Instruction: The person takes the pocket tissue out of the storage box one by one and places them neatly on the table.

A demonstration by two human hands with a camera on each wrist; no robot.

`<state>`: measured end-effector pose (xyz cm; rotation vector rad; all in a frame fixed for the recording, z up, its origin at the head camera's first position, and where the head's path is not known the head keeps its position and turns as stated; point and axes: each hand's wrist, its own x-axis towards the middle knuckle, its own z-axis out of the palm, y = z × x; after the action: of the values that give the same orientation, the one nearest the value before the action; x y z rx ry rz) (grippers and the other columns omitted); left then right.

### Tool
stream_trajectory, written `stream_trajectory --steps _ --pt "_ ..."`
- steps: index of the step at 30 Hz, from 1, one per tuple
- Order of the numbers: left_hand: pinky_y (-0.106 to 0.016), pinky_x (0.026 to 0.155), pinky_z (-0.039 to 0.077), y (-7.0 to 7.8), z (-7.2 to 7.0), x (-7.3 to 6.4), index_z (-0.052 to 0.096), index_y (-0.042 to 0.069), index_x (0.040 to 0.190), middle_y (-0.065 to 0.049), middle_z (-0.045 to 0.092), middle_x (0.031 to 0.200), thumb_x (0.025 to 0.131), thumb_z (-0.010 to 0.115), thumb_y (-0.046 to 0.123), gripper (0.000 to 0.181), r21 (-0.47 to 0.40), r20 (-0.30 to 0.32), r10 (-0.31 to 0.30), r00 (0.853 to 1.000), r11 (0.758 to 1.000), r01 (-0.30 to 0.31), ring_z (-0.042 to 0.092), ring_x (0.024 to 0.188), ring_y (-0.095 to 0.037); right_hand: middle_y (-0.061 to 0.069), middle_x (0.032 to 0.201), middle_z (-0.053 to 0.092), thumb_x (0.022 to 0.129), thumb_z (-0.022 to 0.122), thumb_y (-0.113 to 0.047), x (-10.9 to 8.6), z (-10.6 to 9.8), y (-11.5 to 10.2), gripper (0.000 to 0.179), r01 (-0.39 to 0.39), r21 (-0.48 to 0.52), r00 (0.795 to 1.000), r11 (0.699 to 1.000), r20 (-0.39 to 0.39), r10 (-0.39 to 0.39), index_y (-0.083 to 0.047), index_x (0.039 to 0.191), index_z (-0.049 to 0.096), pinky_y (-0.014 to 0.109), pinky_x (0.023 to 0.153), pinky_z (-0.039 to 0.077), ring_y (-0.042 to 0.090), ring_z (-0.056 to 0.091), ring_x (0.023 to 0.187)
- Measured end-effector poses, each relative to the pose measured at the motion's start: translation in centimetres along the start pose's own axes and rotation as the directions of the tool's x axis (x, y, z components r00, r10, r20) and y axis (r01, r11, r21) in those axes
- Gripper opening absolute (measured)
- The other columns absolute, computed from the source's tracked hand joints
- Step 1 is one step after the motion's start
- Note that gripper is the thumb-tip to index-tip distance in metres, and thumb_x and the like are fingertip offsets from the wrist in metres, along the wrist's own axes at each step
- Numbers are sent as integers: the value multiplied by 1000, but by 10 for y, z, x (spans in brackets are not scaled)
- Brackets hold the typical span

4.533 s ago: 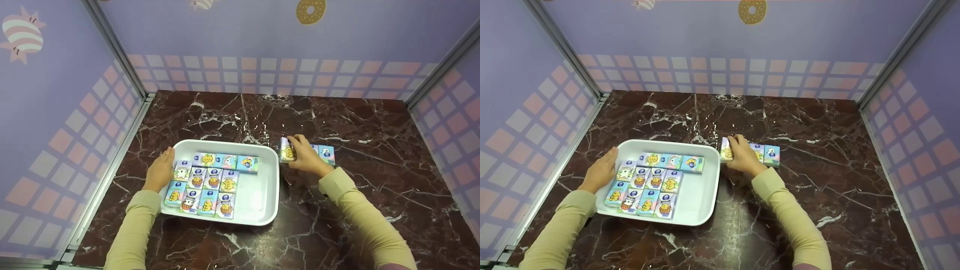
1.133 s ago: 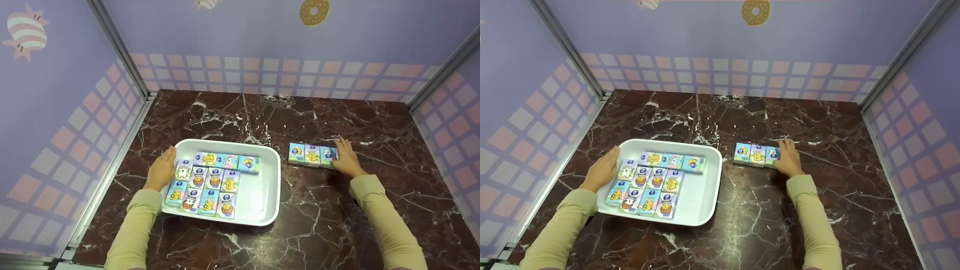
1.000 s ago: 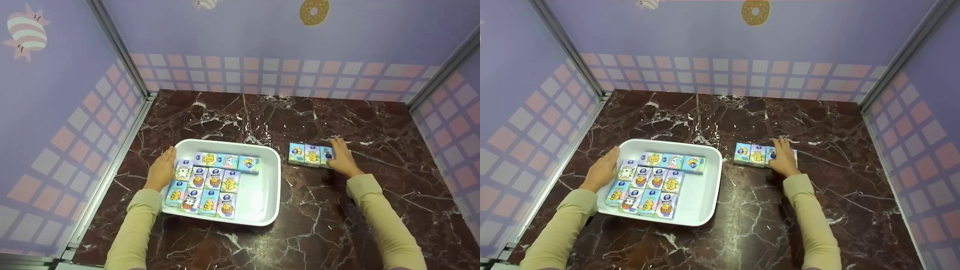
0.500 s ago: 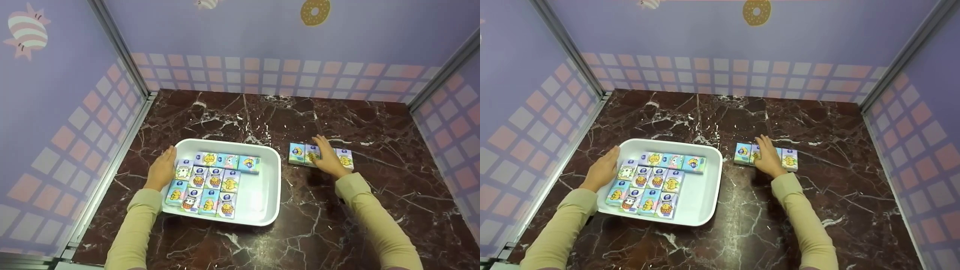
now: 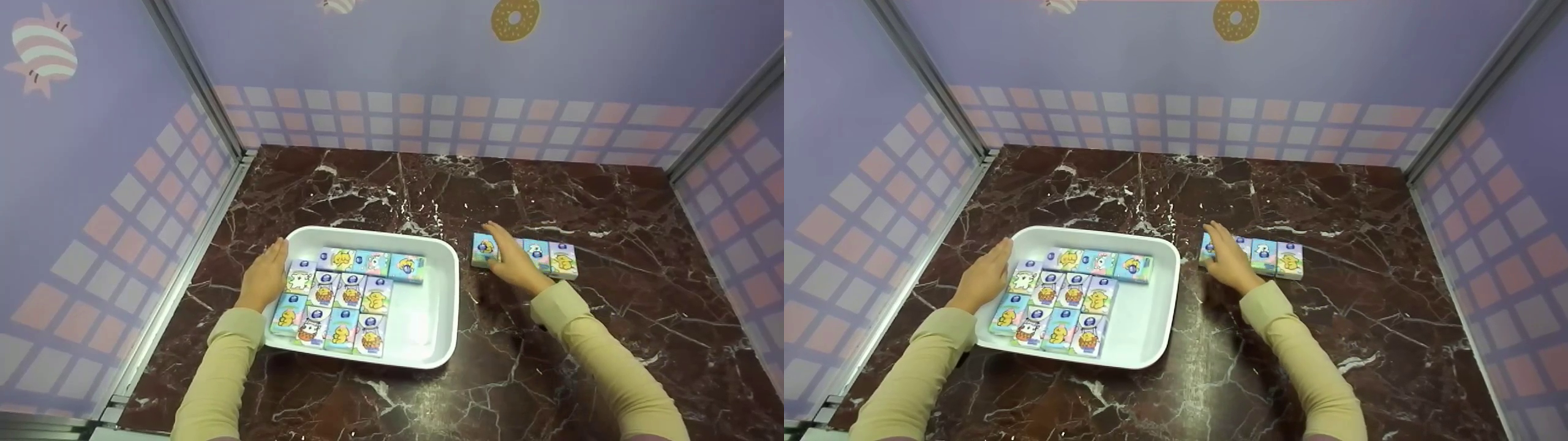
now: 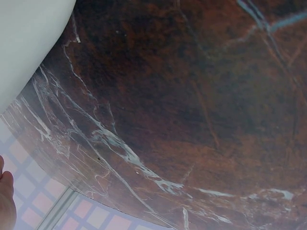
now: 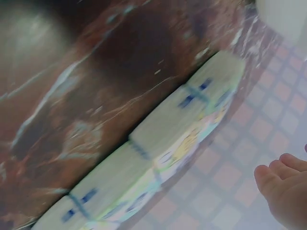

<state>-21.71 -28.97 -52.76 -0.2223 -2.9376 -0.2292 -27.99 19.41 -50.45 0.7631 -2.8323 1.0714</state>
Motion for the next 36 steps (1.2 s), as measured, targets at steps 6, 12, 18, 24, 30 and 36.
stream_trajectory --steps 6,12,18,24,30,36 --pt "-47 102 34 0 0 1 34 -5 132 -20 37 137 80 48 4 55 1 1 -3 1000 1000 3 41 120 -38 21 140 31 71 53 3 2 9 -18 66 85 -17 996 996 6 -85 0 134 33 50 106 26 36 29 129" --pt "-47 101 35 0 1 0 34 -5 133 -20 37 137 80 49 5 56 0 -1 -6 1000 1000 6 41 120 -38 21 138 34 71 55 2 5 18 -33 64 126 -38 992 991 30 -125 -3 133 37 50 104 29 36 32 127" --pt "-47 101 35 0 1 0 35 -4 133 -19 37 137 81 48 5 54 -8 -13 -12 1000 1000 12 42 120 -37 21 133 39 71 56 3 11 30 -45 59 196 -56 980 979 42 -194 -2 128 43 47 89 45 35 48 113" --pt "-47 102 34 0 1 1 34 -4 133 -19 36 138 82 47 5 54 -6 6 -19 1000 1000 19 40 121 -38 19 134 38 72 55 3 15 38 -57 58 235 -46 967 971 109 -229 -3 129 42 44 90 45 33 46 115" --pt "-47 102 34 0 0 1 35 -5 132 -20 37 136 80 47 4 54 -2 -2 -5 1000 1000 5 41 121 -37 18 133 39 73 56 -1 22 48 -66 59 272 -67 948 960 188 -255 -2 129 41 46 96 41 35 44 117" --pt "-47 101 35 1 0 0 37 -7 130 -22 40 134 81 46 3 51 -5 -34 14 999 1000 -14 43 119 -38 19 133 39 74 57 -3 28 56 -69 61 233 -85 943 969 265 -203 -4 131 38 46 100 37 35 42 119"
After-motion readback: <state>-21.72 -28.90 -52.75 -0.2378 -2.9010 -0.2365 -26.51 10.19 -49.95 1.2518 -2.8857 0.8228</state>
